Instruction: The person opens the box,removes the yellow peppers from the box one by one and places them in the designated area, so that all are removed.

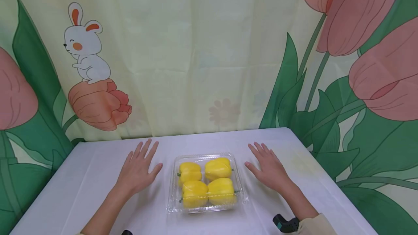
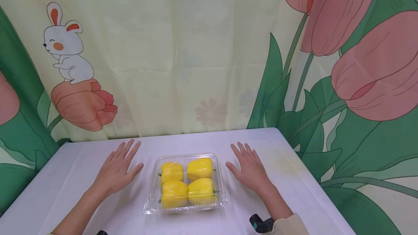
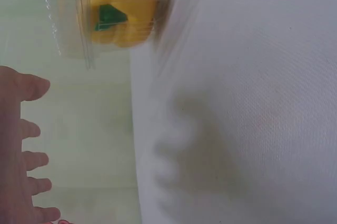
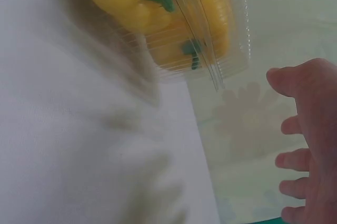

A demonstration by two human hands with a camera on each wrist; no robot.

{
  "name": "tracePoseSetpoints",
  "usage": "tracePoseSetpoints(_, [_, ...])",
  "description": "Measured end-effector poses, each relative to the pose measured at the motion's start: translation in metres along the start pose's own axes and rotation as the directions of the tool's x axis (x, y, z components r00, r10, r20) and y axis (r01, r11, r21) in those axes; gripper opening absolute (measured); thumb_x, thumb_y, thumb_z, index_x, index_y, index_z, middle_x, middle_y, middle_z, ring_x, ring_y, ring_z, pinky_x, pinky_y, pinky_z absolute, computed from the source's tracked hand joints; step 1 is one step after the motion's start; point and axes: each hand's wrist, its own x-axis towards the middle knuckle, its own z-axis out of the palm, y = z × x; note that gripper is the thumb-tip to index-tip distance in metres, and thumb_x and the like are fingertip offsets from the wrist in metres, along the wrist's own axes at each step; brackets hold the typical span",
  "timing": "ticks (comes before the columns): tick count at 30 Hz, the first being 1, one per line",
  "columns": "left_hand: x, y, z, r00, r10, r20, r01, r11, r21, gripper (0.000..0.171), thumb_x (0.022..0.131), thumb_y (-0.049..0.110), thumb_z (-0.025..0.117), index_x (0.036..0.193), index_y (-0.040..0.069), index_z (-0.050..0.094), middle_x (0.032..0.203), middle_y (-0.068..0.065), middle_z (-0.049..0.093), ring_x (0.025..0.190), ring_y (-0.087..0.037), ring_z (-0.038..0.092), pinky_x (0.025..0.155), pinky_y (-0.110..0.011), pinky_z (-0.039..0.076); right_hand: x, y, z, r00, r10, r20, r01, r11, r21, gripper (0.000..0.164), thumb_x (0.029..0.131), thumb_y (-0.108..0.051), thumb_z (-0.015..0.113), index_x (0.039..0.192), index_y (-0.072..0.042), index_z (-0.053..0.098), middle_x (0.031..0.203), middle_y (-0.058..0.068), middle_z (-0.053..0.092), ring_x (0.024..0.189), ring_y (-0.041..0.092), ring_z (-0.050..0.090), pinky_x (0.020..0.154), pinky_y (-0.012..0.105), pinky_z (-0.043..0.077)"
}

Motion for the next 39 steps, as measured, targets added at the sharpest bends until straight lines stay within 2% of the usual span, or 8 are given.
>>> tracePoseSetpoints(12, [0.001,0.005,-0.002,1.0,0.028,-0.002,-0.028,1.0,-0.007,0.072,0.091,0.044,0.056,0.152,0.014,0.03,0.158,-0.016,0.029,0.143,-0.042,0.027,0.11,-0.065,0.029,-0.005,-0.001,0.0,1.0,0.009,-0.005,-0.008,0.999,0.048,0.071,0.09,-0.049,0.058,0.15,-0.017,0.035,0.156,0.015,0.034,0.144,0.041,0.027,0.114,0.062,0.024])
tracePoseSetpoints(17, [0.001,0.007,-0.004,0.999,0.025,0.029,-0.024,0.999,-0.044,0.072,0.092,0.045,0.054,0.153,0.015,0.028,0.158,-0.014,0.028,0.144,-0.041,0.027,0.111,-0.064,0.029,-0.007,-0.003,-0.001,1.0,0.016,-0.005,-0.016,0.998,0.065,0.071,0.091,-0.048,0.058,0.15,-0.018,0.035,0.156,0.015,0.034,0.144,0.04,0.028,0.113,0.062,0.027])
tracePoseSetpoints(23, [-0.002,0.006,-0.007,0.999,0.026,0.038,-0.021,0.992,-0.128,0.071,0.093,0.045,0.054,0.153,0.015,0.028,0.157,-0.014,0.031,0.143,-0.041,0.028,0.109,-0.063,0.032,-0.01,-0.004,-0.002,0.999,0.032,0.002,-0.032,0.994,0.108,0.067,0.092,-0.045,0.058,0.15,-0.019,0.035,0.155,0.013,0.035,0.143,0.04,0.031,0.11,0.065,0.03])
tracePoseSetpoints(28, [-0.003,0.007,-0.006,0.998,0.009,0.069,0.004,0.982,-0.19,0.071,0.094,0.047,0.052,0.153,0.018,0.026,0.158,-0.012,0.029,0.143,-0.04,0.027,0.105,-0.067,0.033,-0.012,-0.006,-0.003,0.999,0.037,-0.01,-0.035,0.99,0.136,0.066,0.093,-0.044,0.058,0.149,-0.018,0.037,0.155,0.013,0.037,0.142,0.039,0.032,0.109,0.065,0.031])
tracePoseSetpoints(39, [-0.003,0.01,-0.001,0.995,-0.014,0.094,0.035,0.973,-0.227,0.071,0.094,0.051,0.051,0.154,0.022,0.025,0.159,-0.01,0.029,0.143,-0.037,0.029,0.105,-0.068,0.034,-0.014,-0.008,-0.004,0.999,0.033,-0.001,-0.032,0.983,0.179,0.065,0.093,-0.047,0.055,0.149,-0.019,0.036,0.155,0.012,0.037,0.142,0.038,0.033,0.109,0.065,0.031])
